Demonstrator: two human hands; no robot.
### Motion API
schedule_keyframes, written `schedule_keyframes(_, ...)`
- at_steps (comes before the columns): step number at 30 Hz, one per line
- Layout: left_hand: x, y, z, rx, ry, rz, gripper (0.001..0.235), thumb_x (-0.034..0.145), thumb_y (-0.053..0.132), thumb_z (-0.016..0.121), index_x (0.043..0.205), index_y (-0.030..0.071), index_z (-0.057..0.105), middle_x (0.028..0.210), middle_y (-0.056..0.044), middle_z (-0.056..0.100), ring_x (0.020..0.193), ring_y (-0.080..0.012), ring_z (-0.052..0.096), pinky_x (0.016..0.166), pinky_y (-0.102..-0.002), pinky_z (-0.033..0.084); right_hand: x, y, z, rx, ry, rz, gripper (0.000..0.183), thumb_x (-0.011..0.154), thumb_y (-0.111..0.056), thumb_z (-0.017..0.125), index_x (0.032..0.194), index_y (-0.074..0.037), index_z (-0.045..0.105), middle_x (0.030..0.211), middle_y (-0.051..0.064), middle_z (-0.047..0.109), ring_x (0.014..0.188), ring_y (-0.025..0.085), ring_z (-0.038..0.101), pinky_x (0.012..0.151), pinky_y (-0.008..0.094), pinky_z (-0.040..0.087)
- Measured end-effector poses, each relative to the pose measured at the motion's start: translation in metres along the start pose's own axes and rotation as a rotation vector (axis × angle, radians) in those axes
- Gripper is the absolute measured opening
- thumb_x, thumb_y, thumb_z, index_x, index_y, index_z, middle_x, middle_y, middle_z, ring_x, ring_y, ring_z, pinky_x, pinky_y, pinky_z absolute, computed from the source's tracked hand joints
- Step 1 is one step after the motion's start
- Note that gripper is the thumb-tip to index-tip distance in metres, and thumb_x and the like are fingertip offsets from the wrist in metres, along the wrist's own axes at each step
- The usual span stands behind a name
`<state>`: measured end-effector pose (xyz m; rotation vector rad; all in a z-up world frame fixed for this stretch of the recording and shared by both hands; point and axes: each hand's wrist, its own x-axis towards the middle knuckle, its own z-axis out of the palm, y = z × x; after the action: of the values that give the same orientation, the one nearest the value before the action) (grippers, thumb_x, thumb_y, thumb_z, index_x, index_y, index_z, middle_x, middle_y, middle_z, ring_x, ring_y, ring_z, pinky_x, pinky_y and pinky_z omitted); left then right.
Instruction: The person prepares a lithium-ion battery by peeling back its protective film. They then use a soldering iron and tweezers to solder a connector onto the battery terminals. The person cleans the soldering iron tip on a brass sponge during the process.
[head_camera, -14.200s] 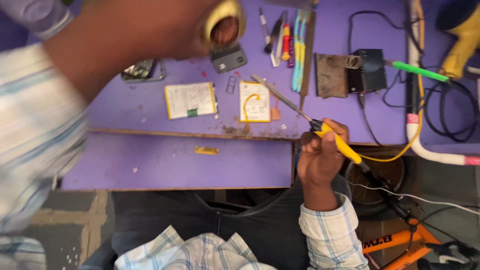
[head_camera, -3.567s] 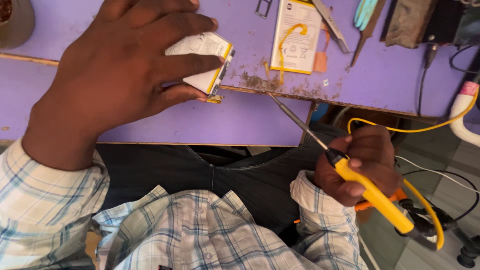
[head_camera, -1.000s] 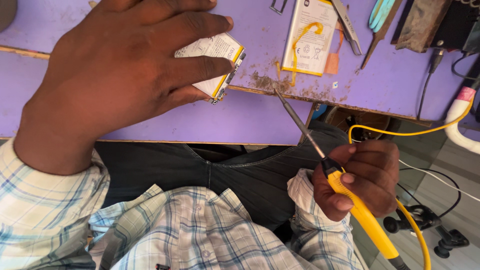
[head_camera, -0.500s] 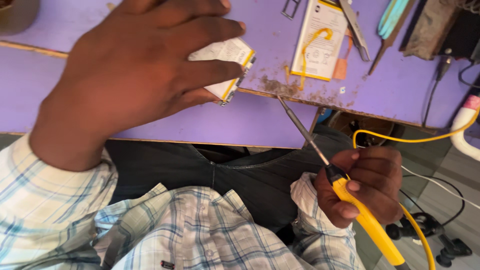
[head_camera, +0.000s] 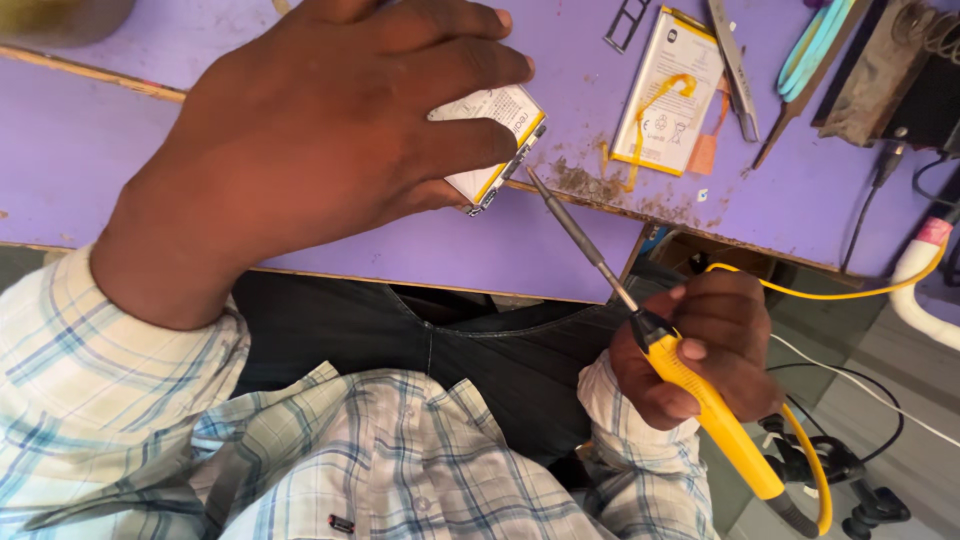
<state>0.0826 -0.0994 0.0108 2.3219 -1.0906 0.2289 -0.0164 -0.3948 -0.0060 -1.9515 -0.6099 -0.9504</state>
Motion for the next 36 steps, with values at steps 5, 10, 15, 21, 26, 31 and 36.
schedule_keyframes(5, -0.001, -0.001, 0.0, -0.055, 0.02, -0.004, 0.035, 0.071, 0.031, 0.083, 0.104, 0.021, 0.076, 0.133, 0.002, 0.065, 0.13, -0.0211, 0.054, 0.1, -0.038, 0.047, 0.0, 0.005, 0.004, 0.009, 0.082, 0.042, 0.051, 0.101, -0.054, 0.058, 0.087, -0.007, 0.042, 0.059, 0.006, 0.04, 0.055, 0.023, 0.042, 0.059, 0.04, 0.045)
schedule_keyframes(10, -0.002, -0.001, 0.001, -0.045, 0.037, -0.004, 0.036, 0.071, 0.031, 0.083, 0.106, 0.022, 0.077, 0.132, 0.003, 0.066, 0.13, -0.0201, 0.055, 0.1, -0.037, 0.047, 0.001, 0.003, 0.003, 0.027, 0.081, 0.174, 0.052, 0.102, -0.056, 0.056, 0.091, -0.008, 0.04, 0.064, 0.007, 0.039, 0.058, 0.024, 0.044, 0.055, 0.035, 0.041)
schedule_keyframes(15, -0.002, -0.001, 0.001, -0.051, 0.052, -0.004, 0.033, 0.072, 0.031, 0.083, 0.104, 0.022, 0.077, 0.131, 0.003, 0.066, 0.129, -0.0199, 0.055, 0.1, -0.037, 0.047, 0.001, 0.009, 0.006, 0.028, 0.121, 0.179, 0.051, 0.102, -0.056, 0.056, 0.095, -0.009, 0.039, 0.067, 0.009, 0.039, 0.055, 0.024, 0.045, 0.055, 0.037, 0.041)
schedule_keyframes(21, -0.002, -0.002, 0.002, -0.064, 0.052, -0.002, 0.032, 0.073, 0.03, 0.082, 0.104, 0.022, 0.078, 0.131, 0.003, 0.066, 0.129, -0.0204, 0.055, 0.099, -0.038, 0.047, 0.0, 0.011, 0.003, 0.038, 0.097, 0.167, 0.05, 0.103, -0.055, 0.055, 0.095, -0.009, 0.039, 0.065, 0.008, 0.039, 0.054, 0.022, 0.044, 0.053, 0.035, 0.041)
schedule_keyframes(26, -0.001, -0.003, 0.003, -0.075, 0.044, 0.004, 0.033, 0.073, 0.03, 0.082, 0.104, 0.021, 0.078, 0.131, 0.002, 0.066, 0.129, -0.0211, 0.055, 0.099, -0.039, 0.047, -0.005, 0.015, 0.001, 0.068, 0.129, 0.203, 0.049, 0.103, -0.054, 0.057, 0.097, -0.009, 0.039, 0.066, 0.009, 0.041, 0.054, 0.023, 0.045, 0.053, 0.035, 0.043)
schedule_keyframes(31, -0.001, -0.003, 0.004, -0.089, 0.041, 0.016, 0.03, 0.074, 0.029, 0.082, 0.102, 0.019, 0.077, 0.13, 0.0, 0.067, 0.129, -0.0213, 0.056, 0.102, -0.04, 0.045, -0.006, 0.026, -0.007, 0.162, 0.16, 0.254, 0.048, 0.103, -0.051, 0.061, 0.099, -0.007, 0.042, 0.073, 0.012, 0.045, 0.052, 0.021, 0.046, 0.05, 0.034, 0.043)
schedule_keyframes(36, -0.002, -0.005, 0.005, -0.098, 0.034, 0.024, 0.03, 0.072, 0.029, 0.081, 0.1, 0.02, 0.077, 0.131, 0.001, 0.068, 0.13, -0.021, 0.056, 0.105, -0.04, 0.044, -0.002, 0.03, -0.013, 0.147, 0.152, 0.296, 0.051, 0.103, -0.053, 0.061, 0.1, -0.005, 0.044, 0.073, 0.01, 0.046, 0.05, 0.022, 0.046, 0.048, 0.035, 0.041)
